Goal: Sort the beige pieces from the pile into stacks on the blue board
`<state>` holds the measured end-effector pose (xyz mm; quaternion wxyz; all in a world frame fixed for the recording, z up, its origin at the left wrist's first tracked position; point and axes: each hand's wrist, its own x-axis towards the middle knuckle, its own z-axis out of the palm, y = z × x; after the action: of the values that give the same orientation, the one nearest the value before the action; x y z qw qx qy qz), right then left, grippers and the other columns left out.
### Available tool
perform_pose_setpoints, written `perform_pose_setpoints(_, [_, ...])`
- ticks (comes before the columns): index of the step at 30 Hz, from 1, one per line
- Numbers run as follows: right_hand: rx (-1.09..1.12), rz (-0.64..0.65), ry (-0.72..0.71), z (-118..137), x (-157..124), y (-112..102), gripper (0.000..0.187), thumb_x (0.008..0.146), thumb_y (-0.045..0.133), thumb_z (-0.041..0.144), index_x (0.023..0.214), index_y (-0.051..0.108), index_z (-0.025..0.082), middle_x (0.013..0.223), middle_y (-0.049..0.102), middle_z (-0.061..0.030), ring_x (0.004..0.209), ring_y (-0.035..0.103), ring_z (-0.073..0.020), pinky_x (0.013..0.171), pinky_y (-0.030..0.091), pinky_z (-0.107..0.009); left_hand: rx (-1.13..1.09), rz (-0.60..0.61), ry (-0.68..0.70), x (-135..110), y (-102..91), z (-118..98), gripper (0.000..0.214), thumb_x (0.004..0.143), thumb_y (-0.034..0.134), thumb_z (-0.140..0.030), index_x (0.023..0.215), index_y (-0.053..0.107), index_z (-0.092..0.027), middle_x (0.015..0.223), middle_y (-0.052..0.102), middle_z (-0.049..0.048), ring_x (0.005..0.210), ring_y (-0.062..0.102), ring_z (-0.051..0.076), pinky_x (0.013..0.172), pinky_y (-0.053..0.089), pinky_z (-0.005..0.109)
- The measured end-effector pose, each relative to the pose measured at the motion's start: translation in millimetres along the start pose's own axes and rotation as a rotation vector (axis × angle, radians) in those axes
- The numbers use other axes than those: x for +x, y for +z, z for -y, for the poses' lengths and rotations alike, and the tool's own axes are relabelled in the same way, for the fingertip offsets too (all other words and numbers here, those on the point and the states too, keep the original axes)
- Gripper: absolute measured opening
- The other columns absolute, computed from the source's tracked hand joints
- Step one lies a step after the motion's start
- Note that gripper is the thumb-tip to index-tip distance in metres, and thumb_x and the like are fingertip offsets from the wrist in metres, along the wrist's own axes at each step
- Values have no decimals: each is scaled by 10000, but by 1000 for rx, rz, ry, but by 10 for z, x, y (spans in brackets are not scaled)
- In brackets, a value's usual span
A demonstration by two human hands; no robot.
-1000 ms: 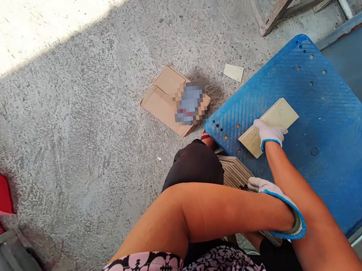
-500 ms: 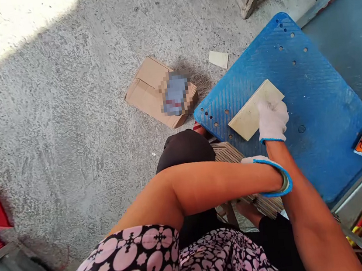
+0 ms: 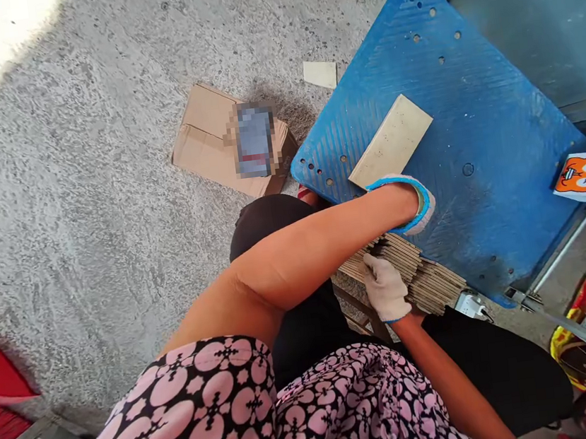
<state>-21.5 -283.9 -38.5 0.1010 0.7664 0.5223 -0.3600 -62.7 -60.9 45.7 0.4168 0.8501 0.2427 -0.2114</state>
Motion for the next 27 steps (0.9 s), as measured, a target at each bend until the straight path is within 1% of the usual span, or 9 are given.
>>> perform_pose_setpoints(2, [-213, 7, -84, 47, 25, 56, 304, 1000, 439, 332, 1239, 607, 251, 1027, 694, -65, 929, 657, -217, 759, 474, -298, 102, 66, 47, -56, -64, -18, 216, 732, 691, -149, 914, 807, -141, 1018, 771, 127, 923, 675, 278, 873, 527, 395])
perform_pose_setpoints(4, [-346, 1, -153, 79, 71, 66, 259, 1002, 430, 302, 1182, 606, 241, 964, 676, -57, 848, 643, -207, 670, 431, -280, 123, 63, 54, -96, -131, -22, 257, 759, 678, -174, 978, 800, -118, 1023, 764, 150, 925, 678, 302, 847, 526, 411])
perform_pose_setpoints(6, [-416, -4, -192, 95, 114, 71, 217, 998, 441, 294, 1119, 608, 227, 919, 657, -57, 795, 628, -202, 628, 395, -281, 112, 58, 49, -115, -182, -14, 279, 775, 668, -180, 1010, 794, -98, 983, 761, 165, 907, 679, 310, 820, 523, 414])
perform_pose_setpoints(9, [-472, -18, -208, 100, 151, 106, 251, 1000, 458, 324, 1179, 587, 205, 921, 646, -79, 788, 625, -207, 624, 380, -292, 142, 86, 77, -106, -201, 1, 282, 813, 624, -180, 1026, 785, -90, 983, 761, 163, 877, 669, 278, 811, 514, 392])
perform_pose_setpoints(14, [-515, 0, -228, 95, 145, 170, 325, 1006, 442, 328, 1258, 552, 155, 963, 644, -122, 814, 628, -224, 627, 385, -314, 185, 86, 76, -59, -143, 0, 272, 758, 632, -118, 971, 800, -146, 1012, 768, 121, 859, 659, 263, 814, 525, 401])
perform_pose_setpoints(18, [-503, -12, -240, 89, 124, 193, 335, 1007, 435, 300, 1285, 539, 146, 984, 641, -131, 851, 633, -227, 651, 387, -313, 80, 62, 47, -33, -93, -4, 253, 676, 678, -72, 878, 812, -148, 969, 774, 126, 876, 667, 277, 848, 529, 416])
perform_pose_setpoints(20, [-503, -11, -232, 86, 122, 202, 326, 1007, 430, 297, 1268, 555, 148, 963, 644, -124, 845, 633, -224, 653, 381, -310, 62, 45, 28, -22, -70, -2, 247, 662, 686, -60, 857, 812, -144, 973, 776, 126, 886, 671, 283, 851, 532, 419])
perform_pose_setpoints(24, [-493, -22, -238, 107, 123, 194, 311, 1002, 431, 302, 1228, 588, 156, 910, 652, -104, 802, 629, -221, 634, 364, -312, 101, 72, 67, -13, -43, 2, 238, 709, 658, -82, 889, 812, -107, 979, 773, 148, 867, 686, 296, 838, 540, 432])
perform_pose_setpoints(27, [-460, 3, -246, 153, 113, 177, 255, 1000, 434, 292, 1104, 641, 184, 907, 663, -88, 799, 632, -209, 630, 358, -303, 101, 63, 68, -19, -45, 0, 260, 721, 657, -98, 931, 810, -104, 999, 769, 157, 892, 687, 315, 843, 541, 448])
